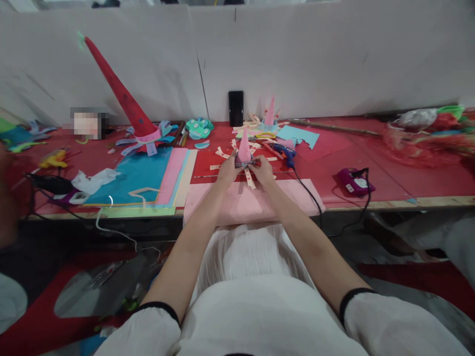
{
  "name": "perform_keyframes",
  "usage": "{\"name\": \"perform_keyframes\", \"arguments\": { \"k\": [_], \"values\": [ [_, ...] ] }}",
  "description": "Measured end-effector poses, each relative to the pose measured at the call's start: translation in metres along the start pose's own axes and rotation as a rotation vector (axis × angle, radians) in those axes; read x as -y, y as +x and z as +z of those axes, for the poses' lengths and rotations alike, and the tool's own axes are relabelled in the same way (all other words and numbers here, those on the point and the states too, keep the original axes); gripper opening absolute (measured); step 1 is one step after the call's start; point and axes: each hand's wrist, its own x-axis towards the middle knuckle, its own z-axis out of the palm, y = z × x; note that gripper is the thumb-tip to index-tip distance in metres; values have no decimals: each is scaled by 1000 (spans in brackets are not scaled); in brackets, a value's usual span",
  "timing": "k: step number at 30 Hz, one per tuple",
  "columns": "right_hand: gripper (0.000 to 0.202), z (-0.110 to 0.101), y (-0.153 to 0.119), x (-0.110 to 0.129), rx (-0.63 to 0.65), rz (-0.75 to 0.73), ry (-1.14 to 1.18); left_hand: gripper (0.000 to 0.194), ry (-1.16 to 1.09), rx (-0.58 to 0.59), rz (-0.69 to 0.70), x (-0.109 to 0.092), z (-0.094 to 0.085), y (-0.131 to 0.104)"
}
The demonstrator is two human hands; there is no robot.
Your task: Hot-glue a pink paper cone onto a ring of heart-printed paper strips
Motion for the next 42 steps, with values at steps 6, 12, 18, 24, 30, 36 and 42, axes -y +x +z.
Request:
{"name": "perform_keyframes", "arguments": {
  "k": [6,12,18,24,30,36,42],
  "values": [
    [21,1,1,-4,14,3,20,72,12,-9,12,-2,0,0],
    [50,2,5,-9,23,8,15,72,14,-6,18,0,1,3],
    [33,0,7,-8,45,-5,-134,65,3,5,51,1,1,2],
    [29,-1,6,-8,18,8,-116,67,9,-5,52,1,0,3],
    [30,-1,8,-11,-42,-24,-70,70,36,-33,39,5,3,7],
    [25,1,9,-11,-146,3,-13,77,-7,-109,38,6,3,6],
    [25,0,9,-9,-143,24,-25,53,-113,-187,-34,3,1,5]
  ]
}}
